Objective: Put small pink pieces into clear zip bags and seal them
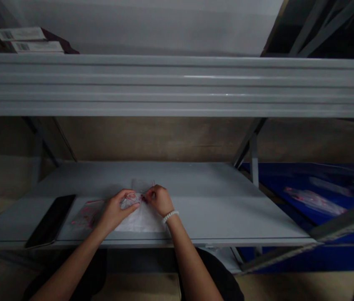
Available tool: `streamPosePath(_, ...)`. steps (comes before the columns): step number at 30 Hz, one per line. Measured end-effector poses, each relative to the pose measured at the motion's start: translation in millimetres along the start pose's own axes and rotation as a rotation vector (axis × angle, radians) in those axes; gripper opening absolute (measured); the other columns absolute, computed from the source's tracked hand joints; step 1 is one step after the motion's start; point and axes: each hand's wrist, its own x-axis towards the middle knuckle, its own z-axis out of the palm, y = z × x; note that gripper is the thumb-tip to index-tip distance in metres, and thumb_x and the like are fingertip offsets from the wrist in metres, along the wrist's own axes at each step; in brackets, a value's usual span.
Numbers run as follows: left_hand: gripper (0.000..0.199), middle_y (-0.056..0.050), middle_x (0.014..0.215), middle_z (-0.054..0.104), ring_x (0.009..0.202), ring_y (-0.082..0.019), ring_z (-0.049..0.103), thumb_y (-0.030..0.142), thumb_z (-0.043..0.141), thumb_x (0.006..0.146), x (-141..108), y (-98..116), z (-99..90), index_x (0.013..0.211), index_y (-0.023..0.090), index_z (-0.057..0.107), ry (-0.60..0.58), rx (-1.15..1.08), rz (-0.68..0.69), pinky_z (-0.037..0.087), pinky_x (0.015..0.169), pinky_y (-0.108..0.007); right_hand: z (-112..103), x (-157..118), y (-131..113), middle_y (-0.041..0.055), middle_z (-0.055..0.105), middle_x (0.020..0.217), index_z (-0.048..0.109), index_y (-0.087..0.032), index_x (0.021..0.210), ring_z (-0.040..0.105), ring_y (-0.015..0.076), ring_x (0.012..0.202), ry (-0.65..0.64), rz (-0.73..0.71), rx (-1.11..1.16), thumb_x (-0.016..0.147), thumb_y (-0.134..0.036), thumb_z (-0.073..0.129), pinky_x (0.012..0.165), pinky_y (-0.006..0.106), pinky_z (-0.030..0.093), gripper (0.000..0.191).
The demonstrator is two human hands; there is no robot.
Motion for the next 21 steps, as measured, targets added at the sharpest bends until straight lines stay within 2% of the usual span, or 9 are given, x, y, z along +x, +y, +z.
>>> streamPosePath(5, 0.034, -0.005, 0.095, 0.066, 0.089, -0.020, 0.060, 0.033, 0.070, 0.071, 1, 0, -2.1, 0.100, 0.018, 0.060, 0.011, 0.028, -0.004, 0.046, 0.083, -0.032, 9, -3, 11, 0.0060, 0.068, 0.076, 0.072, -0.016, 0.072, 0.060, 0.0153, 0.072, -0.106, 0.035, -0.228, 0.070, -0.007, 0.060, 0.070, 0.023, 0.042, 0.016)
streamPosePath(14, 0.034, -0.005, 0.095, 0.066, 0.089, -0.020, 0.060, 0.032, 0.070, 0.069, 1, -3, -1.7, 0.100, 0.020, 0.060, 0.016, 0.002, 0.007, 0.046, 0.083, -0.032, 17, -3, 15, 0.0085, 0.069, 0.082, 0.072, -0.017, 0.079, 0.062, 0.0160, 0.075, -0.119, 0.093, -0.341, 0.075, -0.010, 0.057, 0.069, 0.022, 0.042, 0.017)
streamPosePath(18, 0.034, -0.004, 0.095, 0.066, 0.088, -0.019, 0.061, 0.033, 0.071, 0.069, 1, -3, -2.1, 0.100, 0.020, 0.061, 0.029, 0.016, 0.020, 0.047, 0.082, -0.031, 12, -2, 11, 0.0079, 0.068, 0.078, 0.070, -0.016, 0.074, 0.060, 0.0157, 0.072, -0.071, 0.081, -0.283, 0.073, -0.009, 0.058, 0.067, 0.023, 0.042, 0.014)
streamPosePath(21, 0.035, -0.004, 0.095, 0.066, 0.088, -0.019, 0.061, 0.032, 0.070, 0.070, 1, -2, -2.0, 0.101, 0.020, 0.060, 0.033, 0.031, 0.022, 0.047, 0.082, -0.032, 2, -1, 3, 0.0053, 0.067, 0.074, 0.069, -0.015, 0.073, 0.058, 0.0138, 0.066, 0.041, 0.056, -0.077, 0.073, -0.011, 0.059, 0.064, 0.022, 0.042, 0.010)
